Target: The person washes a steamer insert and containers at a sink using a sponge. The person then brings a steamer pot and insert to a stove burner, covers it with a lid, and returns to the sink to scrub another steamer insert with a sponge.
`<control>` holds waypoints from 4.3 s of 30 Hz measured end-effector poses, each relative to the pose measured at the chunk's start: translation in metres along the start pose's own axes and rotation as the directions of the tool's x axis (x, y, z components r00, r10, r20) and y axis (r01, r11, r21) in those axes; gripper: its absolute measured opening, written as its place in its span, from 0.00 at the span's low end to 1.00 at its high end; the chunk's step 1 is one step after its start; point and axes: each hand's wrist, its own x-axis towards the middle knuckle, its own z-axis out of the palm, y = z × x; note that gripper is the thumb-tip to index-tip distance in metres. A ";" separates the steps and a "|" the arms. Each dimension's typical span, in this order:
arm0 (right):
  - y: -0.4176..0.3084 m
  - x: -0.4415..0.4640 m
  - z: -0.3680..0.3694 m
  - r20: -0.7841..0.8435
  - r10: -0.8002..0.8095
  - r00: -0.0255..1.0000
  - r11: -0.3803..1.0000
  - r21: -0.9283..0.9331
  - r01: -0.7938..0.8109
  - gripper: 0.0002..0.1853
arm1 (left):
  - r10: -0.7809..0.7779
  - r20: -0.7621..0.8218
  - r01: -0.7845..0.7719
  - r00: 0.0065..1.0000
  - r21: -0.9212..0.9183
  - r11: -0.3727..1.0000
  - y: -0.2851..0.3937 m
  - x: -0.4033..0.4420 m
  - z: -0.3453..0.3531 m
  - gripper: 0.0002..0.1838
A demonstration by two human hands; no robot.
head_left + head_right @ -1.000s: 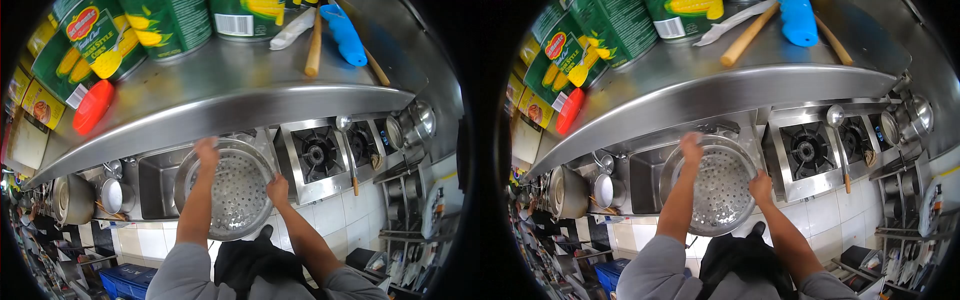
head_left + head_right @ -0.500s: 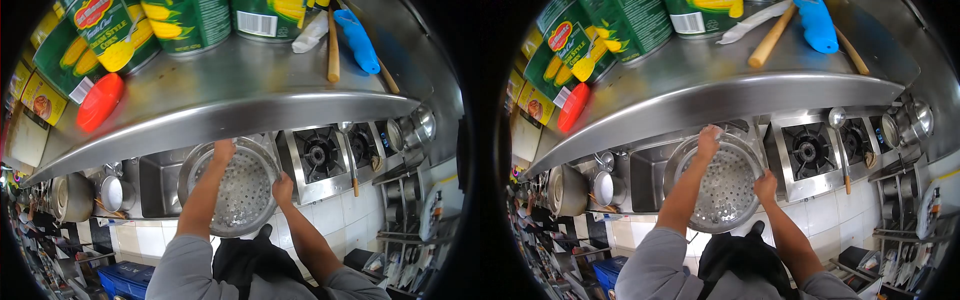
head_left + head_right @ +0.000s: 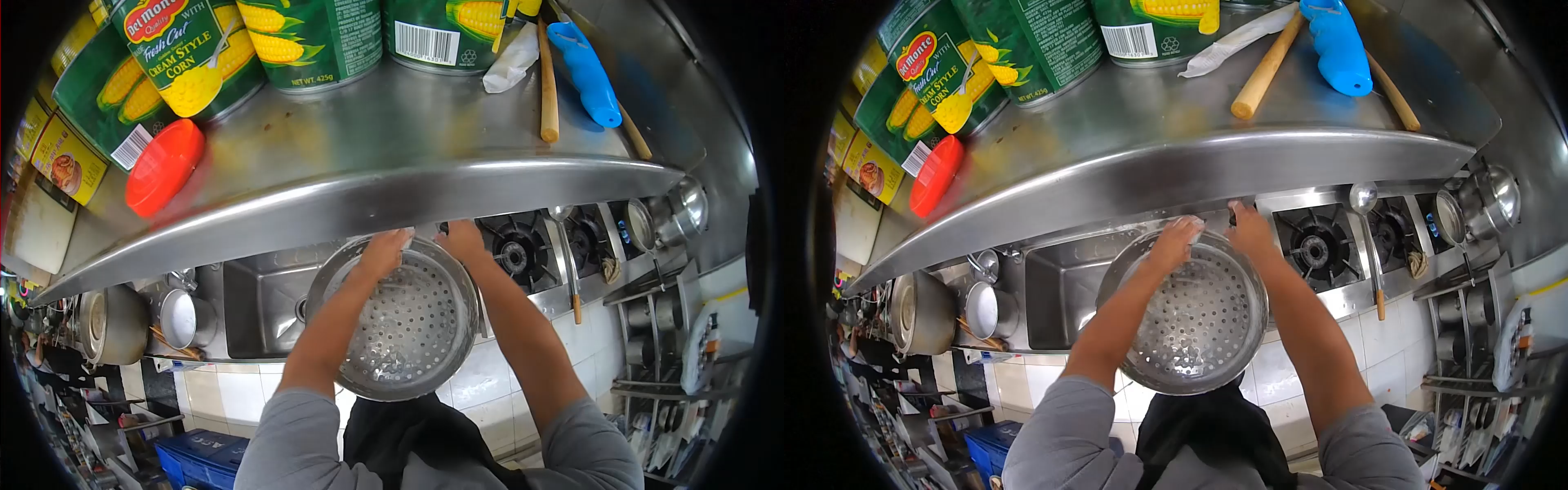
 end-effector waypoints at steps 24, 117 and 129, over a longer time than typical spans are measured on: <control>-0.007 -0.061 -0.026 0.403 0.522 0.752 0.742 0.221 -0.633 0.16 | -0.425 -0.317 0.511 0.848 0.275 0.815 -0.080 -0.056 0.029 0.24; -0.014 -0.052 0.042 0.290 0.425 0.858 0.894 0.017 -0.449 0.09 | -0.773 -0.444 0.767 0.452 -0.250 0.592 0.028 -0.221 -0.153 0.14; 0.002 -0.308 -0.005 0.547 0.789 0.281 0.064 0.382 -0.922 0.26 | -0.326 0.032 0.303 0.945 0.291 0.907 0.051 -0.230 -0.099 0.14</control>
